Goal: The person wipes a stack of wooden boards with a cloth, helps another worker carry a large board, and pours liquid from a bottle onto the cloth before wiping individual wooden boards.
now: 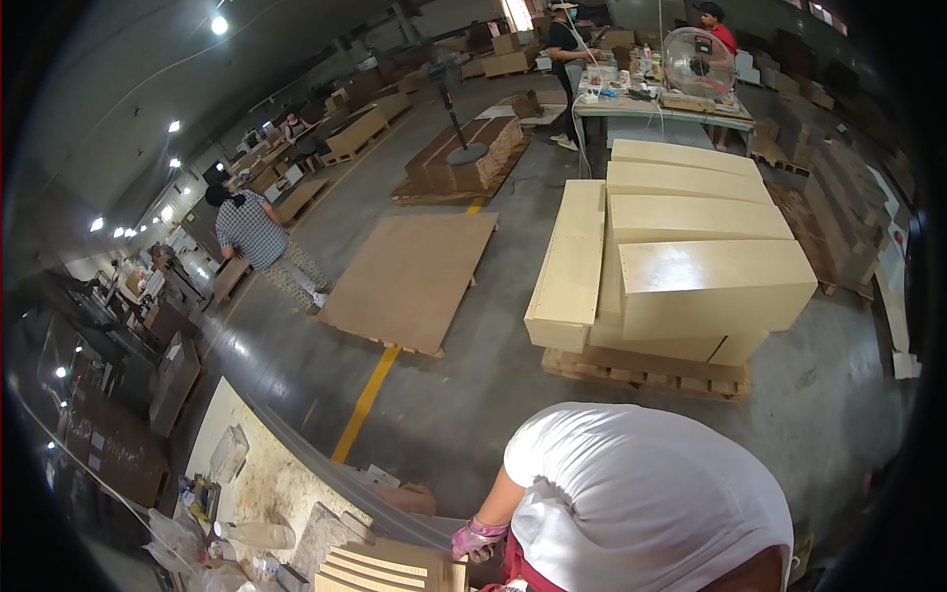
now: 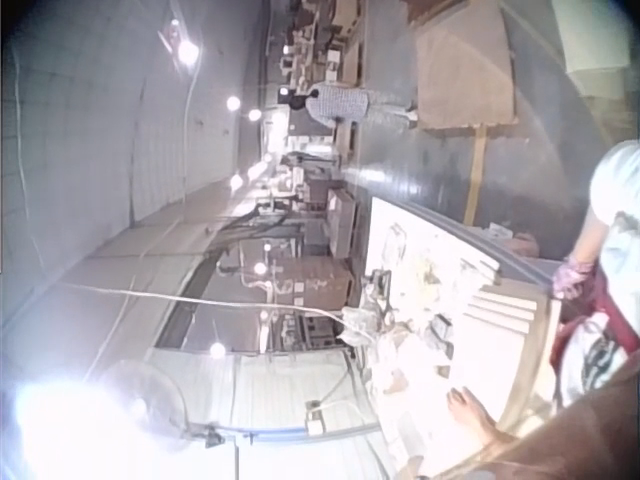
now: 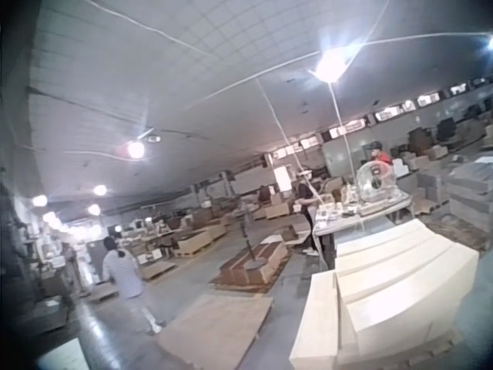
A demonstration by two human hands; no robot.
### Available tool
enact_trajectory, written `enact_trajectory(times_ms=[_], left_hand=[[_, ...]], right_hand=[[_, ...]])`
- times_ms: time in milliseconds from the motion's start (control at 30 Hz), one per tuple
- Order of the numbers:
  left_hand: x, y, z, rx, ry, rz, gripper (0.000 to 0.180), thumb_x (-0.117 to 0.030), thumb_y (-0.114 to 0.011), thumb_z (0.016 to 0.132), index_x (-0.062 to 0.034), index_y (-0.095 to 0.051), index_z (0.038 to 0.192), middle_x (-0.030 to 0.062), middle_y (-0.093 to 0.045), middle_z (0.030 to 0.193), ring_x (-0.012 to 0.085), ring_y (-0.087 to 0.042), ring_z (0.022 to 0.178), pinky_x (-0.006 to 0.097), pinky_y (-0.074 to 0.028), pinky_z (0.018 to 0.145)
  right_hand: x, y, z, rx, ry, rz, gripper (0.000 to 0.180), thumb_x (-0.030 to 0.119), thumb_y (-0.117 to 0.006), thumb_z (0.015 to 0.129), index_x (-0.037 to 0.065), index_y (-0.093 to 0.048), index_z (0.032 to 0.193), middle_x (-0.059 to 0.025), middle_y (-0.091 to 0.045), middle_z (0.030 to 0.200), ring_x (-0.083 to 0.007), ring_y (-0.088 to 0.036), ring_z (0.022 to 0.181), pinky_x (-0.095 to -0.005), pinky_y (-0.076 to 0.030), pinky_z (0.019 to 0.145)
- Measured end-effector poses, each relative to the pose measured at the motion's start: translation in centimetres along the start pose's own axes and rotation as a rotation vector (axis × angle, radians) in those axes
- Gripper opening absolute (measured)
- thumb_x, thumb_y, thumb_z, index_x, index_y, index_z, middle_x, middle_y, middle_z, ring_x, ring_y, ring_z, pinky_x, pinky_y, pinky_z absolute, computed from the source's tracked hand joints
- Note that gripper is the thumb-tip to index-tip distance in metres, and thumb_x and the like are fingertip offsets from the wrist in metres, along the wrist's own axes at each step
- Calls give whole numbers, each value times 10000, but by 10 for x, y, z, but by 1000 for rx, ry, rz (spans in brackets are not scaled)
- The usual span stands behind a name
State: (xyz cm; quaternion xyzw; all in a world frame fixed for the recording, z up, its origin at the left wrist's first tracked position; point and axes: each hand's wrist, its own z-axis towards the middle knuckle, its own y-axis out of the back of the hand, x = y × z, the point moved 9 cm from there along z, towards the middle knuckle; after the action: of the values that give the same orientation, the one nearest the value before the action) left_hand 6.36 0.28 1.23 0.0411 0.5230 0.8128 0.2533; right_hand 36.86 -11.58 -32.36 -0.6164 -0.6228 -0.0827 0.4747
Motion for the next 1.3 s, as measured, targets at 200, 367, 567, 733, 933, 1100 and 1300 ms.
enact_trajectory(times_ms=[200,367,567,733,933,1100,1300], left_hand=[[26,16,-24,-145,201,-170,450,-352,-433,918,27,-505,1150,214,-497,1183,362,-464,1097,419,-360,954],[17,5,18,27,248,29,454,-191,-521,848,26,-448,1240,216,-437,1292,367,-424,1172,426,-340,991],[-6,13,16,24,317,-64,389,-141,-539,806,34,-502,1152,217,-432,1291,377,-376,1198,437,-285,1009],[-8,21,14,46,394,-57,400,-168,-540,816,14,-500,1171,203,-438,1289,361,-369,1213,438,-270,1015],[6,31,27,-100,296,123,381,-243,-580,807,2,-537,1097,209,-514,1188,369,-442,1137,441,-356,947],[5,8,23,-230,379,193,378,-343,-530,820,-68,-539,1079,141,-497,1210,321,-427,1146,484,-335,939],[12,12,47,-210,552,199,397,-368,-524,821,-85,-536,1099,121,-486,1229,309,-409,1168,481,-308,966]], right_hand=[[39,-37,-44,39,173,-453,304,327,-527,796,27,-533,848,-67,-540,618,-165,-497,486,-323,-424,483],[136,-66,-106,-455,308,-1363,505,458,-635,714,36,-507,960,-149,-629,823,-337,-622,822,-426,-476,736],[150,-70,-104,-467,565,-1585,621,577,-609,682,19,-517,939,-133,-554,997,-287,-551,953,-400,-415,793],[173,-83,-114,-551,1040,-1649,663,536,-653,598,-9,-536,957,-156,-512,952,-307,-460,919,-402,-351,822],[219,-97,-114,-674,885,-1734,887,573,-699,521,-46,-484,1119,-194,-497,1102,-363,-441,1071,-490,-258,987],[225,-51,-97,-735,917,-1734,1117,627,-713,493,5,-337,1342,-190,-252,1432,-394,-249,1298,-499,-210,1050],[276,-47,-59,-509,1004,-1886,1010,640,-686,555,-38,-427,1258,-213,-284,1405,-417,-297,1257,-483,-260,1021]])
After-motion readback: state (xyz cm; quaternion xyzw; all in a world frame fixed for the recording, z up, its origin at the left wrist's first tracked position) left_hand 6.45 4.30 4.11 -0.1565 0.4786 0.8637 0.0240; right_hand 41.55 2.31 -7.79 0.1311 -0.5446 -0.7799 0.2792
